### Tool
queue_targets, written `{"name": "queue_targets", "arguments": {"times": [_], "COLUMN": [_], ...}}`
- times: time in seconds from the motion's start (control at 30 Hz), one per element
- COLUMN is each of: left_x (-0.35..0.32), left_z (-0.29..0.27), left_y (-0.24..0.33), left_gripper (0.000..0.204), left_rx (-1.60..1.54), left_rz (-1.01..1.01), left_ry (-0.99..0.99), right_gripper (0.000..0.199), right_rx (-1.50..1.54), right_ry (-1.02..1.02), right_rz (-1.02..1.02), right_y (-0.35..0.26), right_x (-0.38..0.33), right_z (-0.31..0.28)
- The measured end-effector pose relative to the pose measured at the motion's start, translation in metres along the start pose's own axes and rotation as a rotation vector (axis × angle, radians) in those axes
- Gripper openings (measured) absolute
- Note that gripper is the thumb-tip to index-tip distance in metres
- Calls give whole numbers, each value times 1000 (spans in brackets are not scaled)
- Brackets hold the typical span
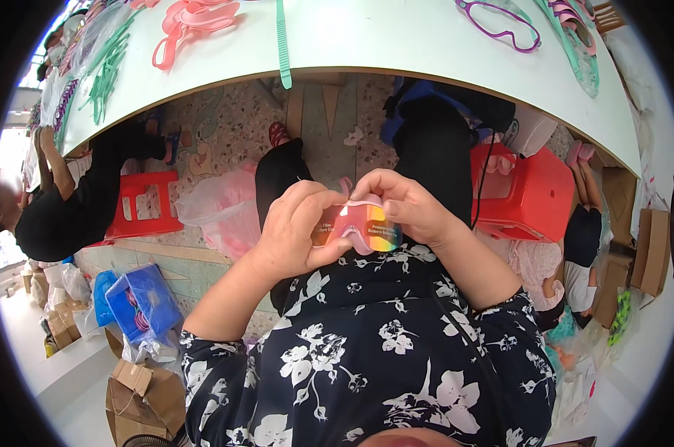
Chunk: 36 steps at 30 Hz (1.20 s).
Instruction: Assembling swimming goggles by attaching straps to the frames.
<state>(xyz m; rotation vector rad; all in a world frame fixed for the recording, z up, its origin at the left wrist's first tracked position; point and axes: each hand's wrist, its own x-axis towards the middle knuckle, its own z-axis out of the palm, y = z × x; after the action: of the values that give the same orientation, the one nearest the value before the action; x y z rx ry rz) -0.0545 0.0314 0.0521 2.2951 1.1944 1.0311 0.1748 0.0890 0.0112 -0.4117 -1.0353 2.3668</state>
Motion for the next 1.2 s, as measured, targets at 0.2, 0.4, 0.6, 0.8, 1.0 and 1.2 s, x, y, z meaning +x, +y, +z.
{"name": "queue_targets", "arguments": {"times": [0.2, 0.4, 0.6, 0.8, 1.0, 1.2], "left_x": [0, -2, -1, 0, -4, -8], "left_z": [-4, -1, -5, -7, 3, 3], "left_y": [4, 4, 8, 8, 1, 1], "left_gripper": [57, 60, 62, 57, 49, 46], "left_rx": [-3, 57, 128, 83, -39, -22], "left_rz": [55, 171, 190, 121, 13, -64], "left_ry": [-5, -13, -59, -12, 38, 44], "right_gripper": [20, 17, 14, 16, 24, 24], "right_rx": [159, 137, 19, -79, -309, 46], "right_ry": [166, 121, 109, 293, 128, 186], "right_rz": [169, 245, 290, 64, -170, -72], "right_y": [2, -2, -14, 1, 3, 12], "right_x": [11, 15, 8, -3, -14, -23], "right_z": [3, 5, 5, 18, 14, 6]}}
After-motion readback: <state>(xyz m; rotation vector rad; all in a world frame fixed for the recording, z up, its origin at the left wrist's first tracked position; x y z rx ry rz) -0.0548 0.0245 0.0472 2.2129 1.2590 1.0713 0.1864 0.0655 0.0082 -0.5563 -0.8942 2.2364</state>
